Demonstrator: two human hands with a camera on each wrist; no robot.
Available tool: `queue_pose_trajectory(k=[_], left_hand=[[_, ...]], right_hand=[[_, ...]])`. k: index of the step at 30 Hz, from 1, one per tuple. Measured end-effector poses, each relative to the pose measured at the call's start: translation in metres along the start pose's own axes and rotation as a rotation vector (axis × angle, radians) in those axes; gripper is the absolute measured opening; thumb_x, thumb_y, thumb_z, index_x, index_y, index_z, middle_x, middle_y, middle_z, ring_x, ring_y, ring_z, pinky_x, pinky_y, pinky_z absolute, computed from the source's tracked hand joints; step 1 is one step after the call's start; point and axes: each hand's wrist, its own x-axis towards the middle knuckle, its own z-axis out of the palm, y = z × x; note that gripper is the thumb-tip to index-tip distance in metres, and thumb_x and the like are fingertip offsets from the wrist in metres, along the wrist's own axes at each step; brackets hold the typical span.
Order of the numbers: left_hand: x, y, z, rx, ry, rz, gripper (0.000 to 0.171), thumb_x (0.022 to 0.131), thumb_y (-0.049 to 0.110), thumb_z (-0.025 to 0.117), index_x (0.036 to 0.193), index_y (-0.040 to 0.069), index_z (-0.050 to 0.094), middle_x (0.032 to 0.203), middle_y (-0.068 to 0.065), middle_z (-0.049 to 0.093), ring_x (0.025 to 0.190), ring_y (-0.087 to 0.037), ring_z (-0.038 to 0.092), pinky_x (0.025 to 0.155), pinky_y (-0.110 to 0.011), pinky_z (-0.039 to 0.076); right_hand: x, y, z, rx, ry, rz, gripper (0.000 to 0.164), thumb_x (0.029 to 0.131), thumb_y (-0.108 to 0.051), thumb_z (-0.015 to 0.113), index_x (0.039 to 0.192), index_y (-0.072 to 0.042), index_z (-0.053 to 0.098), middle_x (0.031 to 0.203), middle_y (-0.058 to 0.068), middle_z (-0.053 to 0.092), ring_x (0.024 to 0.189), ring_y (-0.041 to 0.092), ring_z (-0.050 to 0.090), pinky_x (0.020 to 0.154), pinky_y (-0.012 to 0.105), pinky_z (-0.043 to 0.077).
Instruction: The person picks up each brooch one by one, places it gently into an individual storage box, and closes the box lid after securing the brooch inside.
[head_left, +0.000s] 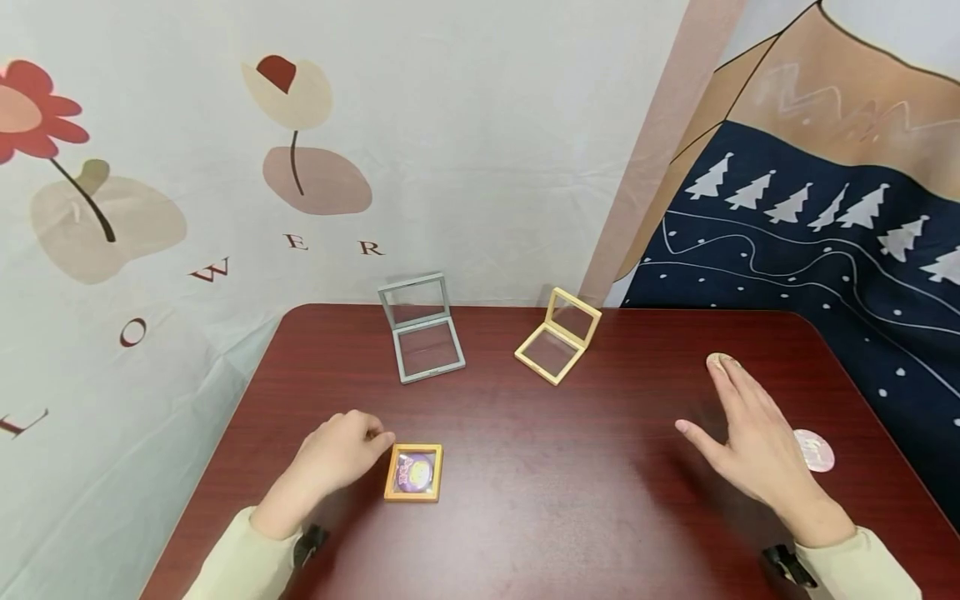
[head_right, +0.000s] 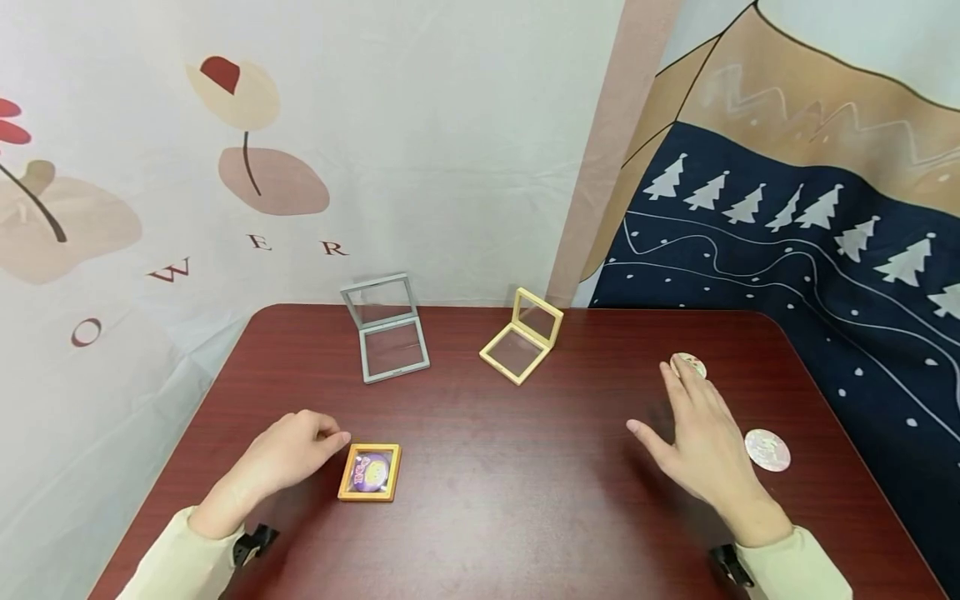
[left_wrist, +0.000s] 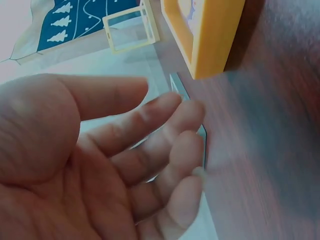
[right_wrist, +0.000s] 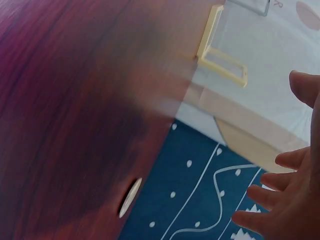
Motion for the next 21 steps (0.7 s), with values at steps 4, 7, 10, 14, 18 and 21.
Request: queue_pose_trajectory(k=[4,7,10,14,18,21], left_hand=[[0.008,-0.001,-0.002,-0.022,0.056,0.000,0.013,0.099,0.023,0.071,0.096,0.012,0.078,0.076,0.004,0.066,0.067,-0.016,0.056,0.058,-0.037,0.042],[0.015,-0.003,-0.002,-0.034,0.092,-0.010,0.016,0.099,0.024,0.070,0.103,0.010,0.078,0.076,0.003,0.067,0.067,-0.017,0.057,0.057,-0.037,0.043],[0.022,-0.005,-0.002,-0.041,0.124,-0.021,0.022,0.101,0.026,0.069,0.111,0.008,0.077,0.073,0.002,0.065,0.068,-0.018,0.057,0.057,-0.037,0.043],[0.034,-0.010,-0.002,-0.054,0.159,-0.031,0.029,0.102,0.029,0.067,0.117,0.006,0.075,0.078,0.000,0.067,0.075,-0.022,0.063,0.062,-0.042,0.048],[0.047,-0.015,-0.002,-0.056,0.197,-0.042,0.034,0.102,0.032,0.065,0.122,0.006,0.073,0.089,-0.005,0.071,0.086,-0.028,0.068,0.070,-0.051,0.052],[0.055,-0.019,-0.002,-0.062,0.227,-0.049,0.038,0.103,0.034,0.064,0.127,0.005,0.070,0.098,-0.009,0.072,0.093,-0.032,0.068,0.074,-0.056,0.052]], right_hand=[[-0.006,0.010,-0.005,0.001,-0.011,0.049,0.094,0.088,-0.038,0.082,0.159,0.003,0.035,0.161,0.030,0.034,0.149,0.047,0.031,0.127,0.049,0.014],[-0.010,0.017,-0.009,-0.003,-0.033,0.092,0.095,0.090,-0.040,0.080,0.159,0.006,0.033,0.164,0.031,0.028,0.152,0.048,0.025,0.127,0.050,0.010],[-0.013,0.023,-0.013,-0.017,-0.046,0.125,0.096,0.091,-0.042,0.079,0.158,0.008,0.031,0.165,0.033,0.025,0.154,0.048,0.021,0.127,0.052,0.009],[-0.016,0.033,-0.017,-0.040,-0.049,0.156,0.097,0.092,-0.044,0.077,0.157,0.010,0.030,0.164,0.034,0.024,0.154,0.050,0.019,0.126,0.054,0.008],[-0.019,0.043,-0.019,-0.046,-0.071,0.199,0.100,0.092,-0.046,0.076,0.158,0.011,0.027,0.164,0.036,0.021,0.152,0.054,0.018,0.125,0.058,0.008],[-0.022,0.050,-0.020,-0.047,-0.096,0.238,0.101,0.093,-0.048,0.076,0.158,0.011,0.026,0.164,0.037,0.019,0.150,0.057,0.019,0.122,0.064,0.011]])
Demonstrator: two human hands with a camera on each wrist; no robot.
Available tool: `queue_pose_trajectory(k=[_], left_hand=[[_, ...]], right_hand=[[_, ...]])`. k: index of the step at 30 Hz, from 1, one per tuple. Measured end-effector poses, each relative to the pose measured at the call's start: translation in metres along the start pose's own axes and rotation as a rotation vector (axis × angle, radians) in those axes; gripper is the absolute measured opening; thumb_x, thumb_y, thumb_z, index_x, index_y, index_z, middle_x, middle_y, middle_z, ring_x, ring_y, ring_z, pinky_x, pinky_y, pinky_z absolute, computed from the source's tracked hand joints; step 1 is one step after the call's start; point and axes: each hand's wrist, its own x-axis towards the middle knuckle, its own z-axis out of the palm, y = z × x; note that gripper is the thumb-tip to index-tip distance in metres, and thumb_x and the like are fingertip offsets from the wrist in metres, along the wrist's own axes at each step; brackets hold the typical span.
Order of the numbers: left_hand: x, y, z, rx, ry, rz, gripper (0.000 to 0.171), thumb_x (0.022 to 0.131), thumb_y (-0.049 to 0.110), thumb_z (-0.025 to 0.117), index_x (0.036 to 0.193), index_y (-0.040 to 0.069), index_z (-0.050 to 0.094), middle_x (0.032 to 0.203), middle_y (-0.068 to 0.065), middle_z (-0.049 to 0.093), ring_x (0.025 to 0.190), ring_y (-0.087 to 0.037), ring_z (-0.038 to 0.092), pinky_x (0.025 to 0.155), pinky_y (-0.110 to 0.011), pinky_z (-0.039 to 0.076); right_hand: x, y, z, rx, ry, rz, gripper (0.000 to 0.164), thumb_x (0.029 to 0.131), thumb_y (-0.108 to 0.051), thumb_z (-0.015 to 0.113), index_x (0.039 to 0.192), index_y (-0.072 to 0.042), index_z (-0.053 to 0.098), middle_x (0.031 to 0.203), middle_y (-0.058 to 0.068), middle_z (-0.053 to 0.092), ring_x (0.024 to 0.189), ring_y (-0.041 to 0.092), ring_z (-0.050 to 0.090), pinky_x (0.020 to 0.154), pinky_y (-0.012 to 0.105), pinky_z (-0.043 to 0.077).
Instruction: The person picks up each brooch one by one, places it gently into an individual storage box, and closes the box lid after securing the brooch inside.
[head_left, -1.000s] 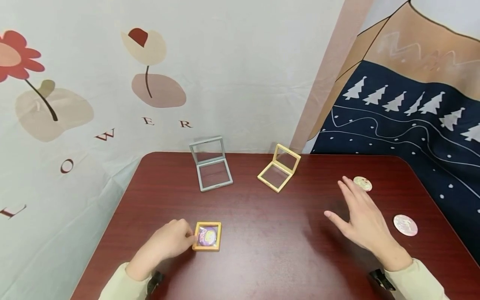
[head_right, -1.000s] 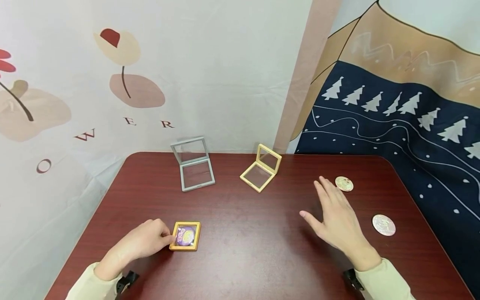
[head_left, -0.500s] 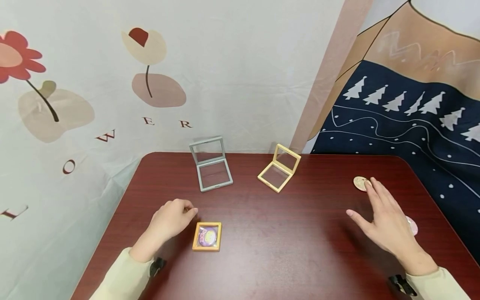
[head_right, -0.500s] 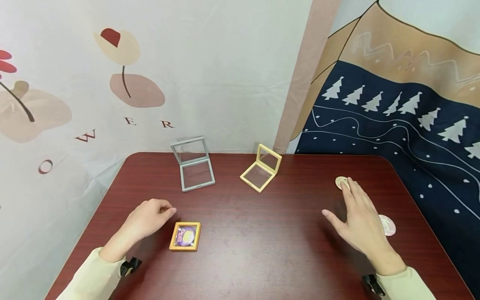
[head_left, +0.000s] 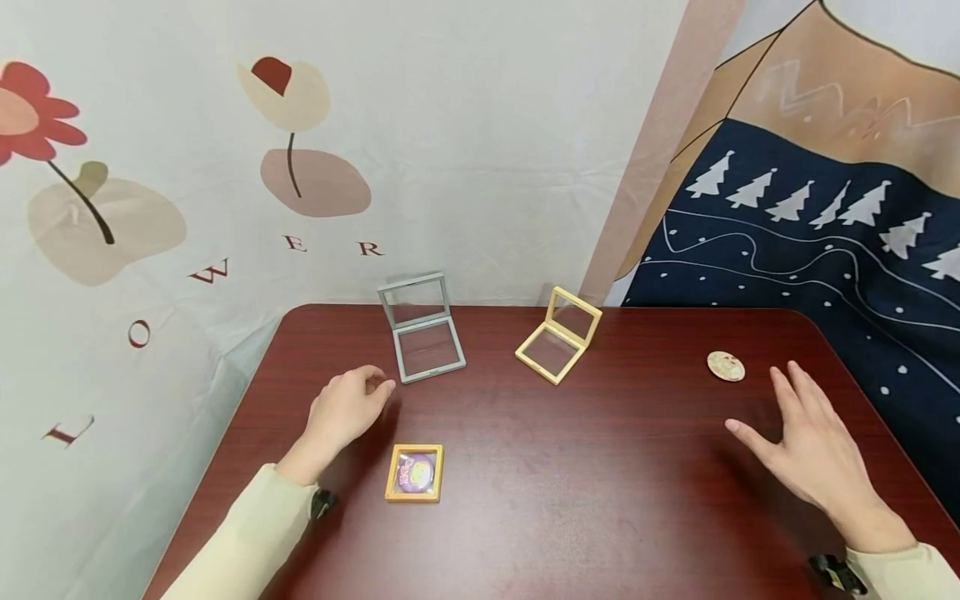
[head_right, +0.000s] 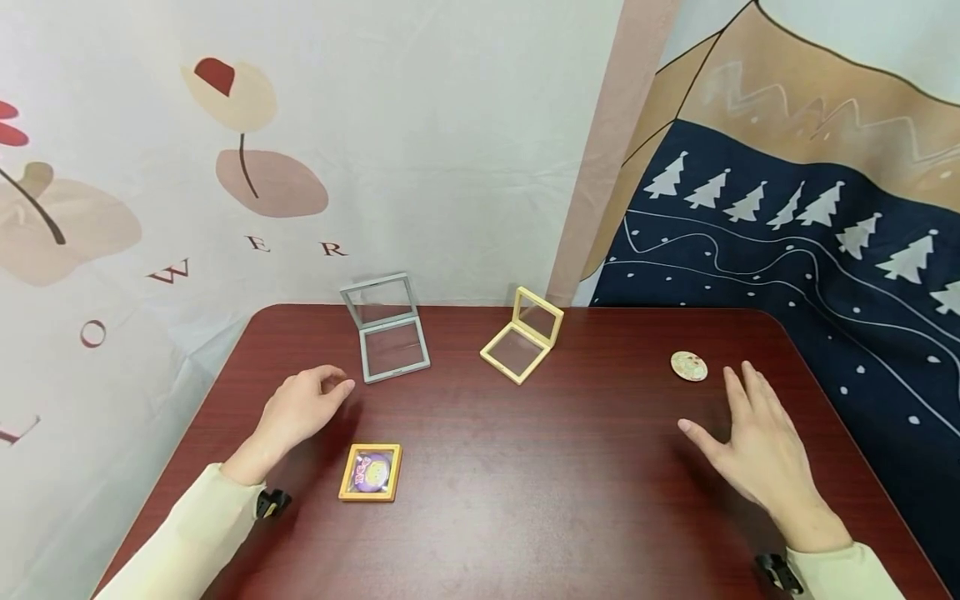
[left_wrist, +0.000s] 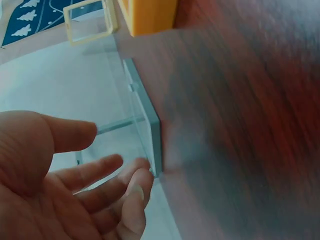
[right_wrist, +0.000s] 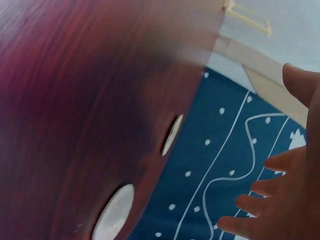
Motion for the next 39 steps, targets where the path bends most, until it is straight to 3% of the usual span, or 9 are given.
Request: queue_pose_trajectory(k=[8,14,25,30,39], left_hand=[[0.016,-0.004,0.005,-0.031,0.029,-0.020,0.053,0.105,0.037,0.059,0.146,0.003,0.058,0.139,-0.023,0.063,0.124,-0.044,0.061,0.093,-0.068,0.046],[0.026,-0.005,0.010,-0.032,0.023,-0.019,0.061,0.104,0.039,0.058,0.154,0.004,0.050,0.152,-0.023,0.053,0.134,-0.047,0.053,0.097,-0.072,0.042],[0.042,-0.004,0.019,-0.012,-0.038,-0.030,0.065,0.105,0.041,0.058,0.155,0.001,0.046,0.156,-0.025,0.046,0.142,-0.046,0.045,0.105,-0.072,0.038],[0.046,-0.003,0.019,-0.003,-0.061,-0.025,0.065,0.105,0.039,0.058,0.154,-0.002,0.045,0.155,-0.028,0.045,0.143,-0.048,0.042,0.106,-0.072,0.037],[0.055,-0.003,0.023,0.037,-0.055,-0.014,0.063,0.104,0.040,0.060,0.147,-0.005,0.053,0.143,-0.030,0.053,0.134,-0.049,0.046,0.101,-0.066,0.044]], right_hand=[[-0.005,0.019,-0.002,-0.027,-0.071,0.076,0.101,0.096,-0.052,0.070,0.158,0.013,0.024,0.163,0.039,0.016,0.146,0.060,0.021,0.113,0.075,0.019],[-0.009,0.033,-0.001,-0.058,-0.120,0.109,0.102,0.097,-0.055,0.068,0.156,0.015,0.024,0.159,0.043,0.018,0.141,0.064,0.025,0.109,0.078,0.021],[-0.010,0.054,-0.002,-0.144,-0.225,0.156,0.101,0.096,-0.060,0.066,0.145,0.022,0.035,0.145,0.049,0.031,0.124,0.069,0.035,0.096,0.081,0.032],[-0.008,0.061,-0.004,-0.170,-0.299,0.218,0.103,0.095,-0.065,0.063,0.140,0.024,0.038,0.136,0.049,0.034,0.119,0.068,0.036,0.093,0.081,0.035],[-0.007,0.066,-0.007,-0.198,-0.400,0.296,0.103,0.094,-0.067,0.062,0.134,0.024,0.039,0.123,0.050,0.037,0.109,0.066,0.043,0.084,0.079,0.041]])
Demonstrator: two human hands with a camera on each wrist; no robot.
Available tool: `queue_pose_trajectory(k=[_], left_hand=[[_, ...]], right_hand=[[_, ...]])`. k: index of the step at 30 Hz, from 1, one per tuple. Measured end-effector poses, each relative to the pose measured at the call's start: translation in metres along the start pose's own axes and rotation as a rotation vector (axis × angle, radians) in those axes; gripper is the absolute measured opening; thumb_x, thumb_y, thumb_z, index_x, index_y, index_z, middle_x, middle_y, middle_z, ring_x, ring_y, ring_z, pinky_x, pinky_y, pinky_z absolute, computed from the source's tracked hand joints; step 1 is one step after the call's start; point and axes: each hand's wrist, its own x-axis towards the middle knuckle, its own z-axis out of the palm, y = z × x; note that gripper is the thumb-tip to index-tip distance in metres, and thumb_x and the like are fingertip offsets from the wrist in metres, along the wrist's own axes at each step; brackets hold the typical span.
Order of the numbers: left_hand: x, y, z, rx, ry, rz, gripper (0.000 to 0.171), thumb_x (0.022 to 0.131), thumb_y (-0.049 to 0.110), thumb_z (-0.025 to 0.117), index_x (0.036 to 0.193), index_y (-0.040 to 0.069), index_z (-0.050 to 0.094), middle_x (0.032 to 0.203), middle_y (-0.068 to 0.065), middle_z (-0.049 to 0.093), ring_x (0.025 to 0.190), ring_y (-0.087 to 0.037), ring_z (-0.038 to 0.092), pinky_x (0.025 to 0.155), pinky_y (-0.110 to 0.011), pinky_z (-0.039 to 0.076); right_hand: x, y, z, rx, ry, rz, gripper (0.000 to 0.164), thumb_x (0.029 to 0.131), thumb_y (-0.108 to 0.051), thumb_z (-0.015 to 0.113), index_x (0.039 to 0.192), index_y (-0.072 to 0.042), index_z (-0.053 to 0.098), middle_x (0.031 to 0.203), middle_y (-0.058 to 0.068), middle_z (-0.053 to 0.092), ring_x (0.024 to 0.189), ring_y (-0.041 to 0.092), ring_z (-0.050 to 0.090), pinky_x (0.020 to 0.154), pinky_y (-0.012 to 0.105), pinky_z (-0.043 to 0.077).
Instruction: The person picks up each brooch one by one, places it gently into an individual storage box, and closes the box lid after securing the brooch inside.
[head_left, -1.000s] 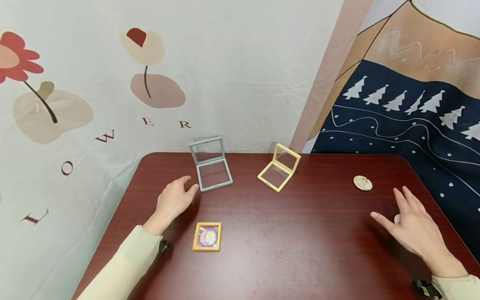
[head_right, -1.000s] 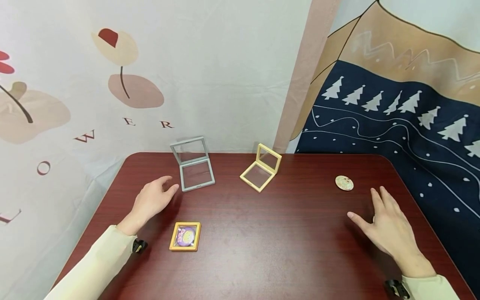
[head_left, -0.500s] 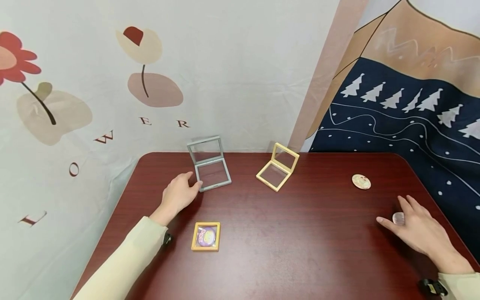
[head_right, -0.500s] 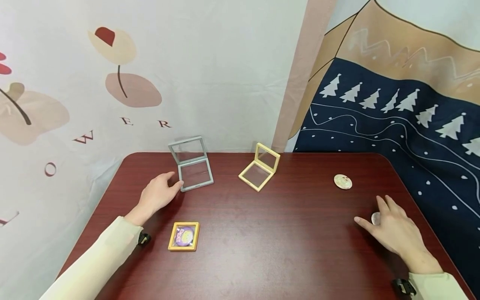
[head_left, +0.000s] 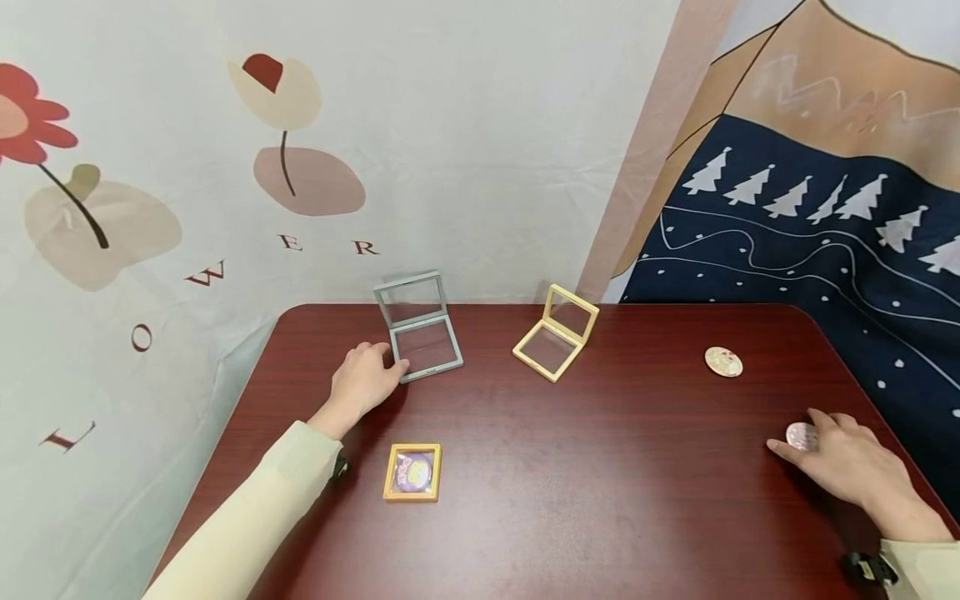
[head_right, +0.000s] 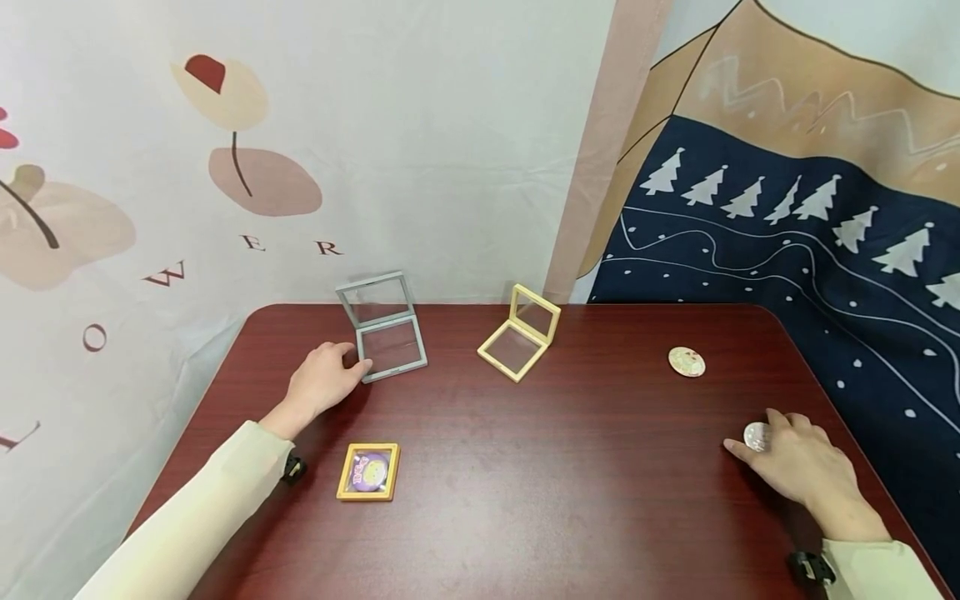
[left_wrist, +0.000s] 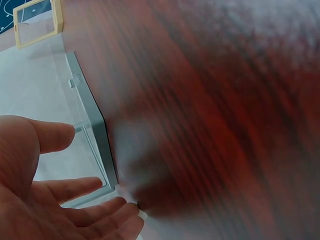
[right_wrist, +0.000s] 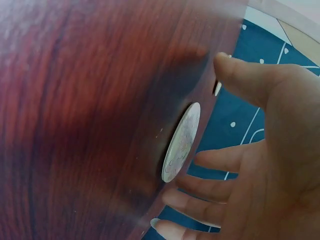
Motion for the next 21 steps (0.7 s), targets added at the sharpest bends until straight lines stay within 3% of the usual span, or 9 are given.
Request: queue_pose_trajectory(k=[7,12,16,21], left_hand=[[0.008,0.002,0.002,0.003,0.020,0.000,0.052,0.103,0.037,0.061,0.134,-0.005,0.064,0.125,-0.028,0.061,0.117,-0.044,0.058,0.088,-0.060,0.051],[0.013,0.003,0.002,0.001,0.017,-0.016,0.035,0.103,0.034,0.062,0.102,0.001,0.073,0.099,-0.018,0.064,0.086,-0.033,0.061,0.068,-0.047,0.050],[0.015,0.004,0.002,-0.021,0.007,-0.032,0.036,0.103,0.031,0.063,0.074,0.009,0.065,0.069,-0.007,0.058,0.063,-0.024,0.054,0.055,-0.037,0.041],[0.016,0.004,0.003,-0.034,0.016,-0.031,0.044,0.103,0.027,0.063,0.062,0.013,0.055,0.054,-0.001,0.046,0.054,-0.021,0.048,0.050,-0.034,0.037]], right_hand=[[0.002,0.006,-0.002,-0.015,-0.021,0.002,0.094,0.094,-0.057,0.068,0.126,0.028,0.043,0.112,0.050,0.042,0.098,0.062,0.049,0.080,0.076,0.044],[0.002,0.008,-0.001,-0.009,-0.013,-0.022,0.086,0.094,-0.051,0.070,0.119,0.028,0.047,0.105,0.048,0.047,0.093,0.059,0.052,0.077,0.073,0.045],[0.002,0.010,0.000,-0.006,-0.012,-0.039,0.081,0.094,-0.047,0.071,0.115,0.029,0.049,0.101,0.046,0.050,0.090,0.058,0.053,0.076,0.072,0.045],[0.002,0.010,0.000,0.003,-0.017,-0.077,0.076,0.095,-0.045,0.071,0.110,0.027,0.053,0.094,0.042,0.052,0.086,0.055,0.056,0.074,0.070,0.046]])
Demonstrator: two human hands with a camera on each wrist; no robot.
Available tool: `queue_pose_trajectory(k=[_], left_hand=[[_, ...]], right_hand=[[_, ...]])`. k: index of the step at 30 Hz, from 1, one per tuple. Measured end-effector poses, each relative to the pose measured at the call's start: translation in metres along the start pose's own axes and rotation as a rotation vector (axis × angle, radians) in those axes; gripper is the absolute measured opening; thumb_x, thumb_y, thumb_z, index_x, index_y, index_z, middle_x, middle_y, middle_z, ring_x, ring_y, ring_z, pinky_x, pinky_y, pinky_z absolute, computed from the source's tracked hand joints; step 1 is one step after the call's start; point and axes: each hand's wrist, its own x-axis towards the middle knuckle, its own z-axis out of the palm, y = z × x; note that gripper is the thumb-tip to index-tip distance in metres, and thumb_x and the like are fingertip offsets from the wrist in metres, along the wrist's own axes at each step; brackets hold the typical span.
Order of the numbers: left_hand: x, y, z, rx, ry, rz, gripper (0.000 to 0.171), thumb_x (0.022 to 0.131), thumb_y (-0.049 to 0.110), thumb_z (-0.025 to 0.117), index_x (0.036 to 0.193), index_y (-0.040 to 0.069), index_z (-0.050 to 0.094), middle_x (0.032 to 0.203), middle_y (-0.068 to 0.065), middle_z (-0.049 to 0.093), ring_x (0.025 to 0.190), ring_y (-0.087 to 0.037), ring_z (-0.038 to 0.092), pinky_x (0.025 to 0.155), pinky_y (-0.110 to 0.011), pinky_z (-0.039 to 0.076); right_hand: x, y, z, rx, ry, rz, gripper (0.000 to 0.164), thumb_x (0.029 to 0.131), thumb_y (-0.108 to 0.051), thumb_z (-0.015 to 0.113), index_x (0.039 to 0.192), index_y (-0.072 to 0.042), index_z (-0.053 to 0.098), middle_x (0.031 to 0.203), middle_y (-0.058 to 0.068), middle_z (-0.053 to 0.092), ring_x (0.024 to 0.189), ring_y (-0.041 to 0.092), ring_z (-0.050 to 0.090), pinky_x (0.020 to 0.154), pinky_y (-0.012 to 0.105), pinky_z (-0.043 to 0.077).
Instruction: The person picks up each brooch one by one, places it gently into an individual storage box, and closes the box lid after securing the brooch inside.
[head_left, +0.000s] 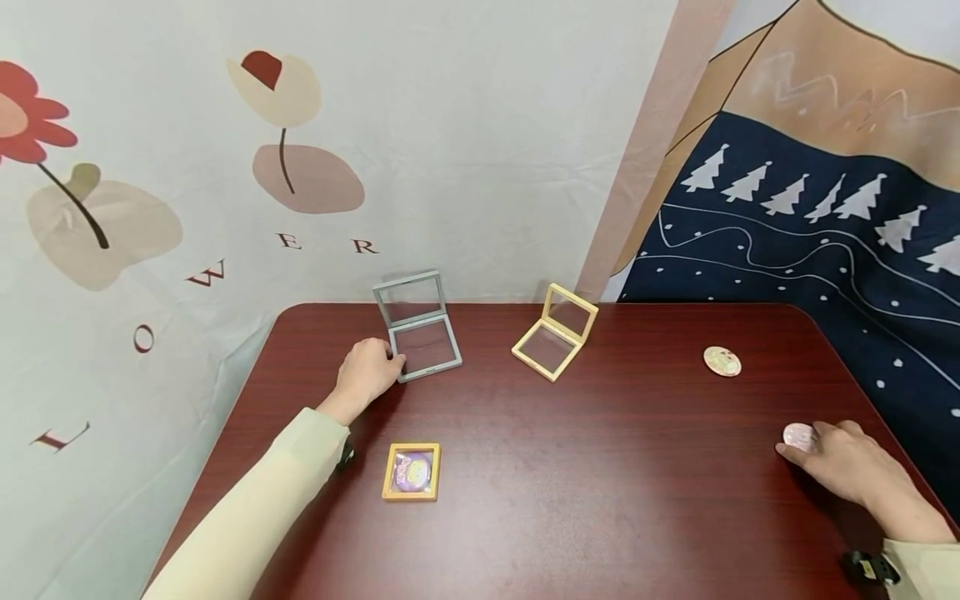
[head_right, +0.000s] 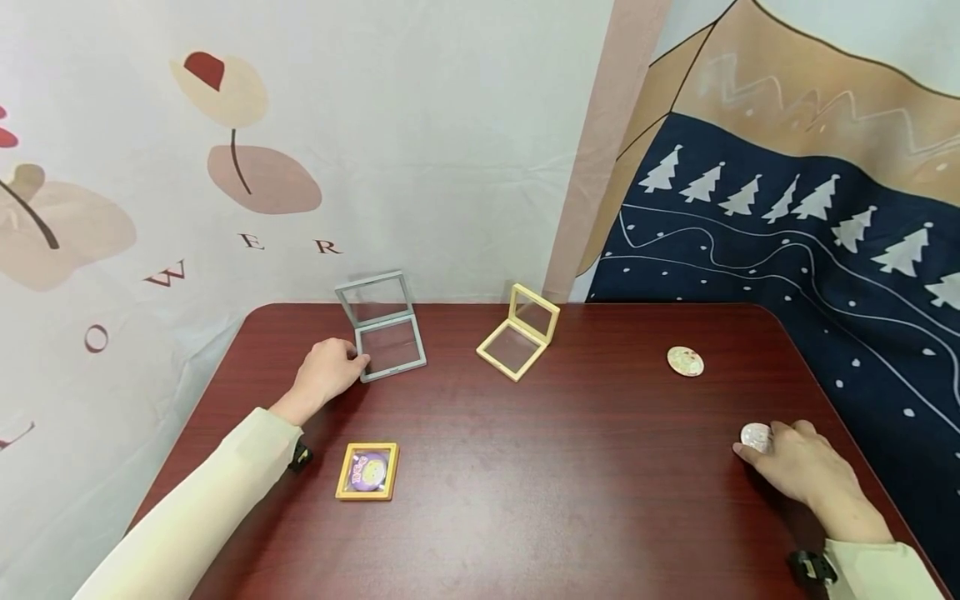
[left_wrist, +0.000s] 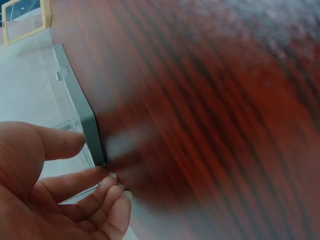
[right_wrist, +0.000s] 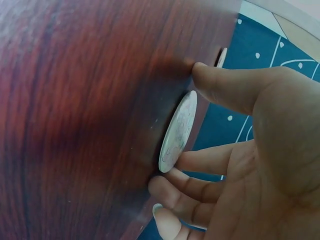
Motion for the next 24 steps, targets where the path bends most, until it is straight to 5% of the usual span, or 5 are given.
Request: queue_pose_trajectory(k=[7,24], left_hand=[[0.0018,-0.0025,-0.0002,0.003,0.018,0.017,0.039,0.102,0.023,0.061,0.064,0.013,0.061,0.058,-0.002,0.053,0.060,-0.024,0.053,0.055,-0.038,0.041],[0.0013,-0.0034,-0.0007,-0.027,0.026,0.014,0.043,0.101,0.020,0.062,0.059,0.013,0.058,0.051,0.001,0.046,0.055,-0.022,0.050,0.052,-0.035,0.039]], right_hand=[[-0.0001,-0.0033,-0.0009,0.016,0.031,-0.025,0.060,0.094,-0.032,0.070,0.104,0.026,0.055,0.091,0.039,0.054,0.088,0.055,0.055,0.077,0.070,0.046],[0.0015,-0.0100,-0.0047,0.049,0.065,0.020,0.042,0.090,-0.028,0.071,0.079,0.012,0.061,0.077,0.027,0.056,0.070,0.039,0.057,0.069,0.063,0.048]])
